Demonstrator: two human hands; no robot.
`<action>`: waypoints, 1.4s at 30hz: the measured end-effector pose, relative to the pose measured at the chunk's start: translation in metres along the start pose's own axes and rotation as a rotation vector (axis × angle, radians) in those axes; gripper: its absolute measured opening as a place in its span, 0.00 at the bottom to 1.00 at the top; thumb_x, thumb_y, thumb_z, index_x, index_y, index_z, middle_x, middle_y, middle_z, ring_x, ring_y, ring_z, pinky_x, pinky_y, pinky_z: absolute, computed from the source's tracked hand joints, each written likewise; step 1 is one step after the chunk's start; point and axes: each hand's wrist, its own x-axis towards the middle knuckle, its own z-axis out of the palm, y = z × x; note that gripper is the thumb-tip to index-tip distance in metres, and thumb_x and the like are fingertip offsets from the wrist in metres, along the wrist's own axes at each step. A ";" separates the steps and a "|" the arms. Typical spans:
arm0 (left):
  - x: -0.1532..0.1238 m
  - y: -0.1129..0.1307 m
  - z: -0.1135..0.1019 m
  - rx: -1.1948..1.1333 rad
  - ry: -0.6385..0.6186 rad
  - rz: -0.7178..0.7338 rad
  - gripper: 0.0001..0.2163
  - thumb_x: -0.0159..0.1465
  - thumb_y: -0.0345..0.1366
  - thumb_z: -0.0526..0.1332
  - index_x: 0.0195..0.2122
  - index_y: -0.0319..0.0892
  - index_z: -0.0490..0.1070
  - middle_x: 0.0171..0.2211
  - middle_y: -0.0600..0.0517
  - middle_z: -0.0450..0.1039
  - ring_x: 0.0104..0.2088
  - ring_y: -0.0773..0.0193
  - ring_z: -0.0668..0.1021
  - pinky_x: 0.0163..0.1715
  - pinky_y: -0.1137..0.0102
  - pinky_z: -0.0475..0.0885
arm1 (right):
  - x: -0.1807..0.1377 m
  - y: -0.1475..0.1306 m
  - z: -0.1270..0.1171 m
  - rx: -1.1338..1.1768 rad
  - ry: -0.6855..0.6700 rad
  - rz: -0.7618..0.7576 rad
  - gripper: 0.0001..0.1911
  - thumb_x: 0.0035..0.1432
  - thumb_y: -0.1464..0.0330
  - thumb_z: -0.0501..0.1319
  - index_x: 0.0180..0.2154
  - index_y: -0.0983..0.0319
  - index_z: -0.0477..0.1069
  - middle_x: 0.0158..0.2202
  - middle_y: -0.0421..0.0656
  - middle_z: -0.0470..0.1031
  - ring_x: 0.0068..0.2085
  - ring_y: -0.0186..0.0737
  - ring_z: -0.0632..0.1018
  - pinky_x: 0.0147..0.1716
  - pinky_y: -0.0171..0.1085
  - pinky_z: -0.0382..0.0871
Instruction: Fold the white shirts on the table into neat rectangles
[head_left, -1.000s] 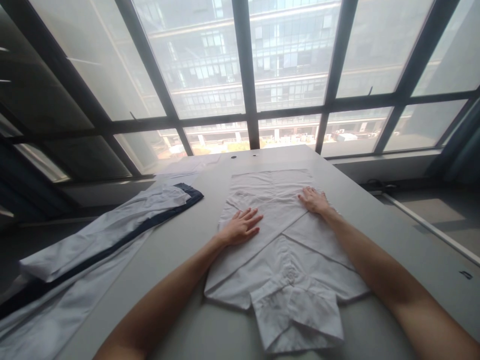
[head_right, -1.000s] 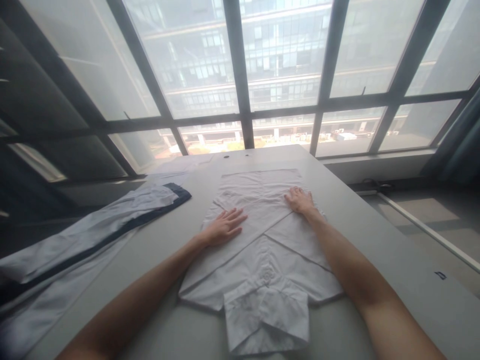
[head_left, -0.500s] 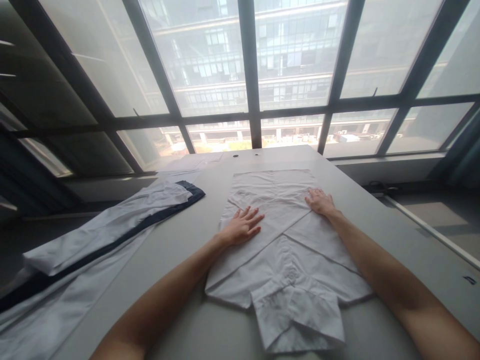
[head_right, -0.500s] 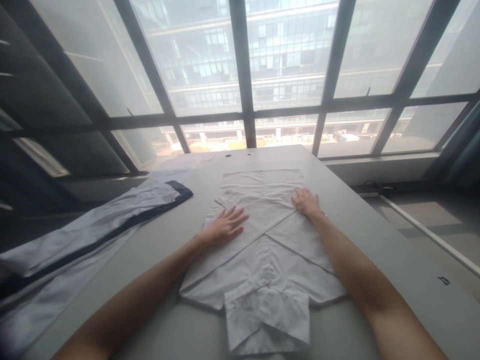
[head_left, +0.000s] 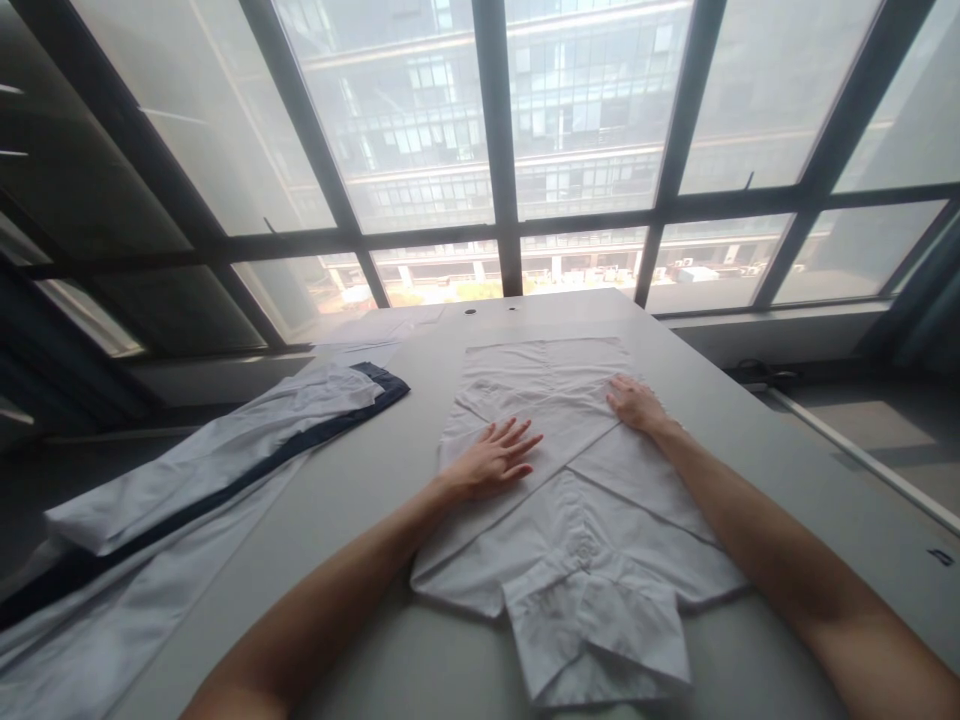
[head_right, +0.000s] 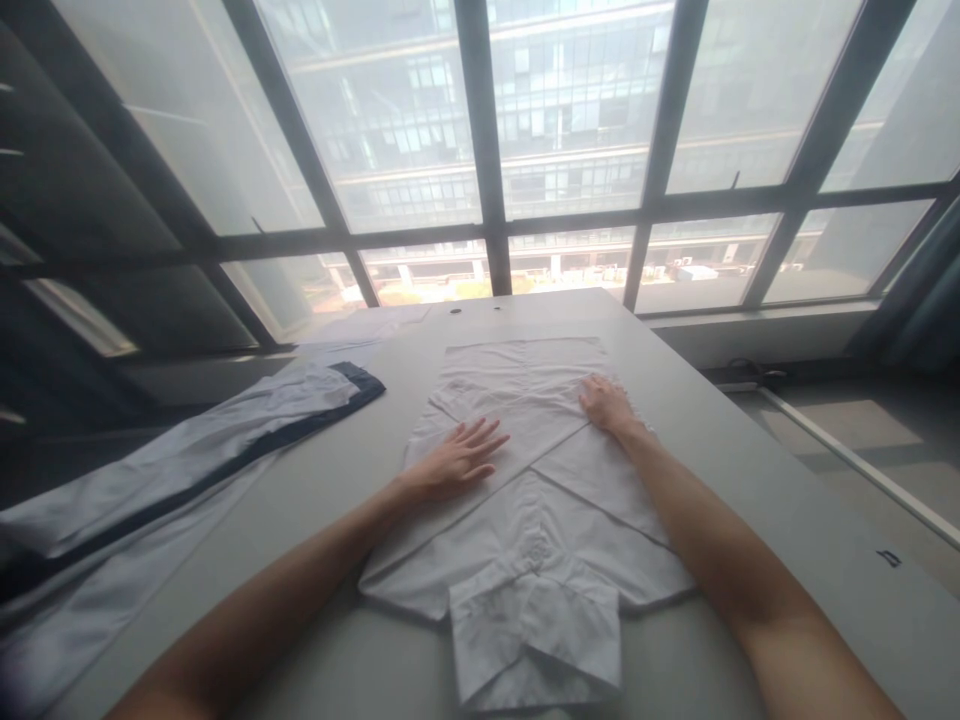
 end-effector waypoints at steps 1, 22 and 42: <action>0.000 -0.001 0.001 0.003 -0.016 -0.007 0.29 0.74 0.57 0.46 0.74 0.57 0.49 0.75 0.50 0.40 0.74 0.46 0.45 0.69 0.46 0.40 | 0.000 0.000 0.000 0.023 0.013 0.009 0.22 0.65 0.63 0.59 0.58 0.60 0.71 0.66 0.54 0.66 0.67 0.58 0.65 0.66 0.59 0.52; 0.001 0.003 -0.002 0.019 -0.044 -0.050 0.28 0.74 0.56 0.47 0.73 0.56 0.53 0.75 0.49 0.44 0.74 0.46 0.48 0.69 0.46 0.43 | 0.006 -0.035 -0.013 1.758 -0.238 0.553 0.28 0.74 0.52 0.39 0.64 0.59 0.58 0.66 0.58 0.64 0.58 0.46 0.77 0.51 0.53 0.77; 0.004 -0.039 -0.022 -1.874 0.400 -0.522 0.17 0.74 0.41 0.52 0.55 0.35 0.71 0.59 0.35 0.70 0.55 0.52 0.79 0.56 0.57 0.74 | 0.015 -0.002 -0.019 1.507 0.160 0.525 0.25 0.73 0.57 0.42 0.41 0.61 0.74 0.50 0.53 0.78 0.51 0.41 0.79 0.57 0.46 0.74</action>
